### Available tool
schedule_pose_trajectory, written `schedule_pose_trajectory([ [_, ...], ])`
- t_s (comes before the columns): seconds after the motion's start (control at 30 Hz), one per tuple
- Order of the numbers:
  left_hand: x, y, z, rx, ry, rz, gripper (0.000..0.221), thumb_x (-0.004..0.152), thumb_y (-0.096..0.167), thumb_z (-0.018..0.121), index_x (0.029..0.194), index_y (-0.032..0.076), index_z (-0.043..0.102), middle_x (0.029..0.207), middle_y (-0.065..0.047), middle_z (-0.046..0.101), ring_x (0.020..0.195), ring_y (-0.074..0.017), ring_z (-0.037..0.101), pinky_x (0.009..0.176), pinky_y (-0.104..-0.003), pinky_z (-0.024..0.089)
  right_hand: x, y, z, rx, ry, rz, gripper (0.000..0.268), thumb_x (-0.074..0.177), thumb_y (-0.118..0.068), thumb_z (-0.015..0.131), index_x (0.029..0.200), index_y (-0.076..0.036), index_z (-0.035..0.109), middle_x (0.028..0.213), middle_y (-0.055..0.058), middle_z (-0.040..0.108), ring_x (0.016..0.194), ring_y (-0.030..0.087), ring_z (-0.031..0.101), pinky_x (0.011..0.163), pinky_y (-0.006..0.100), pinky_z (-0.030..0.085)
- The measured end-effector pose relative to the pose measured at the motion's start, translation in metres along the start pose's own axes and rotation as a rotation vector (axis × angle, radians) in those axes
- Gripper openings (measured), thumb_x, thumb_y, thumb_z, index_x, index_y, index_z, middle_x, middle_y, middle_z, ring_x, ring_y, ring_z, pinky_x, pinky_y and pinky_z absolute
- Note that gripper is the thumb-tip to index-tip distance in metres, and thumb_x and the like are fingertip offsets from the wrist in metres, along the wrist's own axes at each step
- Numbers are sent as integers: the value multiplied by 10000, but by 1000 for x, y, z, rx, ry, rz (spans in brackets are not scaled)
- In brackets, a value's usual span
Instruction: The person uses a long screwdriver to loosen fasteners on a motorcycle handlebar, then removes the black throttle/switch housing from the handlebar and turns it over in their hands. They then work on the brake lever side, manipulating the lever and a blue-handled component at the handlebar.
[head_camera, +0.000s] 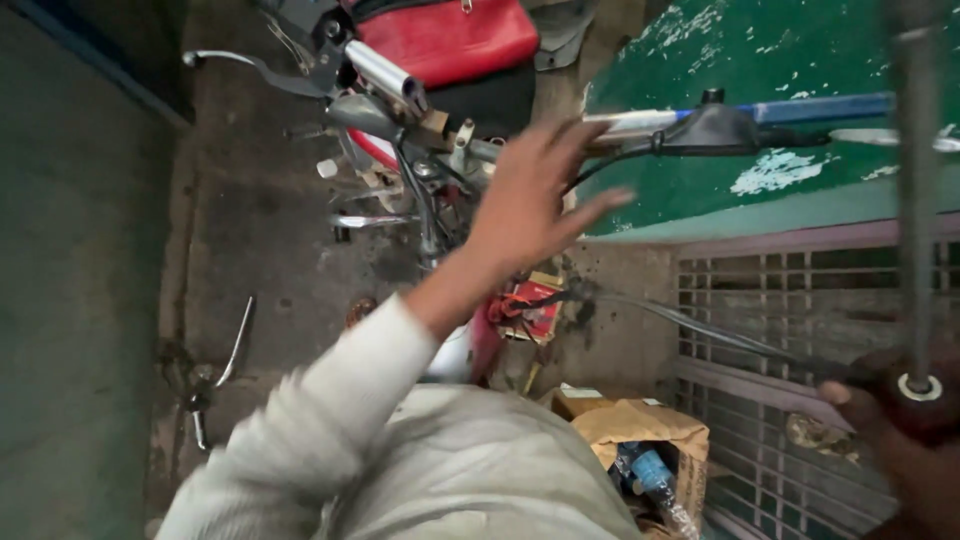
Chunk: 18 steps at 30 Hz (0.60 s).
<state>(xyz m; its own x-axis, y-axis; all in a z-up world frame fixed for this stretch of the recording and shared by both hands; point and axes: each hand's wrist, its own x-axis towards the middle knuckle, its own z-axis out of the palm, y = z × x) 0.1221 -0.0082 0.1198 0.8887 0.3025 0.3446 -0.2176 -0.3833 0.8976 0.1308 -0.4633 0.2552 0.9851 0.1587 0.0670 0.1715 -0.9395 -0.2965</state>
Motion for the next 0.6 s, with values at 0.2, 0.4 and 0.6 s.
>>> schedule_pose_trajectory([
  [0.2,124,-16,86,35,-310,354,923,922,769,716,1562,208,361,1435,-221,589,1288,-413,601,1045,-506,477,-44,56,28,-524,-255,286,368,972,-254,832,881,35,623,726,211,590,633,344,615,608,484,564],
  [0.4,102,17,58,292,-486,388,971,739,670,787,1488,160,437,1152,-196,659,1017,-430,679,811,-532,553,-57,39,13,-275,-106,150,207,823,-246,840,936,-93,756,671,76,670,607,219,667,645,431,519],
  [0.6,107,3,26,393,-473,406,891,751,699,809,1361,110,538,1193,-185,651,1026,-401,687,810,-510,568,-77,1,18,-68,-83,198,189,877,-159,849,981,-69,719,767,110,652,697,208,665,705,438,548],
])
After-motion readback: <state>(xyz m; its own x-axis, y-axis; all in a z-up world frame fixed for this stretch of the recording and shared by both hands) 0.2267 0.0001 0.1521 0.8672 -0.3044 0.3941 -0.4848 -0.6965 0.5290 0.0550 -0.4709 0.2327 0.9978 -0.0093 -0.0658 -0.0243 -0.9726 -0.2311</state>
